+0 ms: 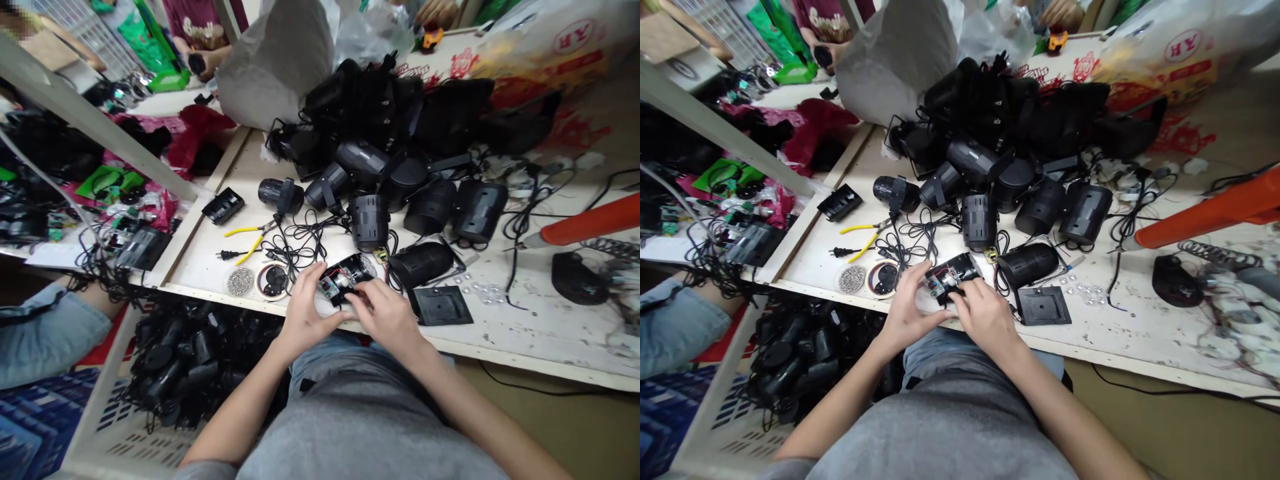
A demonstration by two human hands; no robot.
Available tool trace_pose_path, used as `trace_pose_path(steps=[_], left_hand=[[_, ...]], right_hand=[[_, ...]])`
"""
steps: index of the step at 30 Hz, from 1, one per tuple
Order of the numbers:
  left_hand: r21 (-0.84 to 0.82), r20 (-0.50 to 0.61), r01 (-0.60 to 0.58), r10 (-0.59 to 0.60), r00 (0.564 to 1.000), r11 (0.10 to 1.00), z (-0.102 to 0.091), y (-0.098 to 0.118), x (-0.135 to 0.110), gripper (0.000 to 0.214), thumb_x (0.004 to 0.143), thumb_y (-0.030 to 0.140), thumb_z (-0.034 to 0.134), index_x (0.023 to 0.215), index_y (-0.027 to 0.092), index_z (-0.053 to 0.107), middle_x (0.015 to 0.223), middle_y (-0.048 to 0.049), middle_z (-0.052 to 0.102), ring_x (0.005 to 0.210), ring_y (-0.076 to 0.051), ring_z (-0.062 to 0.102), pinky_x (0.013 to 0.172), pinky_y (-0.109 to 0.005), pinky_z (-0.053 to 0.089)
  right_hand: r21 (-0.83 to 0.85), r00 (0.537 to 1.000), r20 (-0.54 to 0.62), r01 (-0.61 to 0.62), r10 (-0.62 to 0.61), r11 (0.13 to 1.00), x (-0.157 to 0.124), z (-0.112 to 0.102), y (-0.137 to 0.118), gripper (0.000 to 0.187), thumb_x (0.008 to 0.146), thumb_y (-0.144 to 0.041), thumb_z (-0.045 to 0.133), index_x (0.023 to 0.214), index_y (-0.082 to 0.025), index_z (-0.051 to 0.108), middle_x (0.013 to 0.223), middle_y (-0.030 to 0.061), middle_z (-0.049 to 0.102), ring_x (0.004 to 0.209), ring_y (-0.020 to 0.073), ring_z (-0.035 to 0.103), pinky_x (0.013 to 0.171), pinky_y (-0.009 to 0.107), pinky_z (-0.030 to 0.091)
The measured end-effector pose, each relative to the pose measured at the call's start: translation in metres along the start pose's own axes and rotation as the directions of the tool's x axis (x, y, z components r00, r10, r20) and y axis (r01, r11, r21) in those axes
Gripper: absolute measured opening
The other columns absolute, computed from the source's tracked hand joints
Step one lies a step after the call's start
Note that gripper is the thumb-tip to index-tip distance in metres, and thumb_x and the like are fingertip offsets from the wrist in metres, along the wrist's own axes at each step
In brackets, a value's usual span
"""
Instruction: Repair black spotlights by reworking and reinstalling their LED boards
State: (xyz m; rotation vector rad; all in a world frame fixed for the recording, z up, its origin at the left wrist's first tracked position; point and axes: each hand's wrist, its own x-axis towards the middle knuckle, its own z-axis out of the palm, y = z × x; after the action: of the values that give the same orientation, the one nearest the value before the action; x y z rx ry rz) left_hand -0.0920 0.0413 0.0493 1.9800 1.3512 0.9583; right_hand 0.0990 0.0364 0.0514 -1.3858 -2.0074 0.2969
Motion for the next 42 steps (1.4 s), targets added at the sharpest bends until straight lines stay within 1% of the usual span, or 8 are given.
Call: trace_pose_path(steps=[6,17,23,27,30,33,37,42], left_hand=[[0.183,-0.132,0.005,0.020,0.991,0.983,0.024,0.005,-0.002,0.071,0.083,0.023,0.070,0.147,0.018,0.040,0.140,-0.0166,0.056,0.134,-0.032,0.052,0.115,-0.051,0.041],[0.101,-0.229,0.176,-0.149,0.962,0.979,0.033,0.000,0.004,0.076,0.080,0.034,0.076,0.145,0.018,0.042,0.136,-0.0157,0.059,0.125,-0.031,0.058,0.105,-0.048,0.050],[0.237,-0.235,0.054,0.003,0.972,0.970,0.022,0.005,0.004,0.061,0.084,0.037,0.073,0.138,0.019,0.051,0.137,-0.0166,0.056,0.130,-0.033,0.054,0.110,-0.051,0.045],[0.278,-0.294,0.051,0.034,0.955,0.959,0.019,0.008,-0.002,0.046,0.085,0.035,0.071,0.127,0.017,0.060,0.111,-0.0131,0.065,0.107,-0.029,0.063,0.096,-0.046,0.051],[0.147,-0.277,0.088,-0.045,0.960,0.985,0.013,0.012,-0.005,0.033,0.087,0.032,0.067,0.118,0.020,0.063,0.084,-0.0038,0.067,0.079,-0.021,0.066,0.082,-0.037,0.054],[-0.105,-0.202,0.133,-0.152,0.968,0.986,0.001,0.021,-0.005,0.030,0.088,0.030,0.069,0.116,0.021,0.063,0.077,0.0007,0.069,0.070,-0.016,0.066,0.077,-0.031,0.055],[-0.449,0.037,0.244,-0.255,0.966,0.859,-0.018,0.033,0.001,0.035,0.085,0.033,0.076,0.115,0.018,0.065,0.074,0.0001,0.072,0.068,-0.014,0.069,0.071,-0.026,0.055],[-0.579,0.184,0.313,-0.253,0.950,0.752,-0.021,0.039,0.006,0.041,0.084,0.035,0.077,0.118,0.014,0.066,0.072,-0.0017,0.072,0.066,-0.014,0.070,0.068,-0.025,0.056]], right_hand=[[-0.002,0.998,-0.039,-0.040,0.040,0.999,0.001,0.021,0.004,0.020,0.100,-0.023,0.049,0.084,-0.020,0.061,0.075,0.0055,0.067,0.069,0.0191,0.065,0.065,0.030,0.049],[0.052,0.984,-0.171,-0.042,0.050,0.998,0.007,0.013,0.008,0.019,0.097,-0.025,0.055,0.079,-0.022,0.057,0.070,0.0016,0.067,0.058,0.0140,0.062,0.061,0.027,0.050],[-0.017,0.973,-0.233,-0.003,-0.001,1.000,0.011,0.002,0.011,0.019,0.096,-0.022,0.056,0.077,-0.022,0.058,0.066,0.0010,0.066,0.057,0.0135,0.062,0.059,0.027,0.048],[-0.051,0.963,-0.268,-0.003,-0.011,0.999,0.012,-0.007,0.014,0.019,0.096,-0.021,0.057,0.077,-0.022,0.058,0.065,0.0001,0.065,0.055,0.0126,0.060,0.058,0.026,0.047],[-0.070,0.953,-0.303,0.004,-0.025,0.998,0.015,-0.014,0.016,0.019,0.096,-0.021,0.057,0.077,-0.022,0.057,0.065,-0.0002,0.064,0.055,0.0118,0.059,0.057,0.025,0.046],[-0.117,0.940,-0.337,0.025,-0.063,0.993,0.018,-0.021,0.016,0.018,0.094,-0.018,0.059,0.076,-0.021,0.056,0.065,-0.0010,0.063,0.053,0.0107,0.059,0.056,0.025,0.046],[-0.214,0.910,-0.382,0.082,-0.161,0.973,0.020,-0.033,0.017,0.018,0.091,-0.013,0.061,0.077,-0.021,0.055,0.064,-0.0025,0.062,0.053,0.0094,0.058,0.053,0.022,0.045],[-0.289,0.888,-0.380,0.152,-0.259,0.945,0.009,-0.050,0.024,0.018,0.089,-0.009,0.065,0.078,-0.020,0.055,0.064,-0.0030,0.062,0.055,0.0083,0.056,0.053,0.021,0.042]])
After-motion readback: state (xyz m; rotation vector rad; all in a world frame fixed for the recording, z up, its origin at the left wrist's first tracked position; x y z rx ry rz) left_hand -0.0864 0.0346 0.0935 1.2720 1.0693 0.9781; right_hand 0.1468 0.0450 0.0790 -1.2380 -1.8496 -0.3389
